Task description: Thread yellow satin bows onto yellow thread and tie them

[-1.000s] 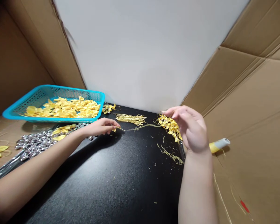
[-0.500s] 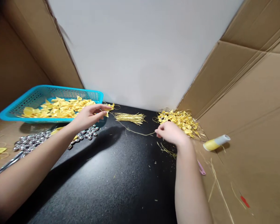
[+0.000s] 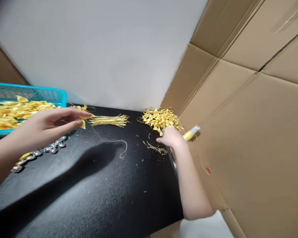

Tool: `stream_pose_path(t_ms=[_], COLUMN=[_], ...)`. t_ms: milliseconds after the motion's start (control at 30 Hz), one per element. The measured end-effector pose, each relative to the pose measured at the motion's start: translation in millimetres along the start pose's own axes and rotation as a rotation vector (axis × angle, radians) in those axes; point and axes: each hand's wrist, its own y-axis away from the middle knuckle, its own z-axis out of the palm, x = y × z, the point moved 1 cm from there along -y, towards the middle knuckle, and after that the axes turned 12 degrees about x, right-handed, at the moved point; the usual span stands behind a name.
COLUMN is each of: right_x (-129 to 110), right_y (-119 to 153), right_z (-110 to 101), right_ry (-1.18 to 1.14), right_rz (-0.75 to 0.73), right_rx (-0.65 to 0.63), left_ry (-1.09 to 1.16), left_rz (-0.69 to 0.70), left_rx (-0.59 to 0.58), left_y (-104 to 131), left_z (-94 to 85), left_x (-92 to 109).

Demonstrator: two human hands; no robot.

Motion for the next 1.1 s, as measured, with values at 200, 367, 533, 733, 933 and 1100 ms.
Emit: stream_pose_path(t_ms=[200, 367, 533, 733, 933, 1100], right_x=[91, 107, 87, -15, -86, -98], right_y=[21, 28, 35, 58, 62, 61], right_z=[33, 42, 43, 25, 5, 3], right_ry=[0.338, 0.369, 0.320, -0.331, -0.266, -0.037], right_rz=[0.347, 0.323, 0.260, -0.339, -0.630, -0.638], right_rx=[-0.053, -0.039, 0.037, 0.275, 0.202, 0.174], left_ry=[0.111, 0.186, 0.238, 0.313, 0.270, 0.210], left_rz=[-0.037, -0.048, -0.025, -0.077, 0.026, 0.212], left_rx=[-0.162, -0.293, -0.327, -0.455, -0.446, -0.437], left_y=[10, 19, 24, 26, 30, 34], left_z=[4.4, 4.9, 1.0, 0.0, -3.0, -4.6], left_x=[29, 41, 44, 53, 60, 69])
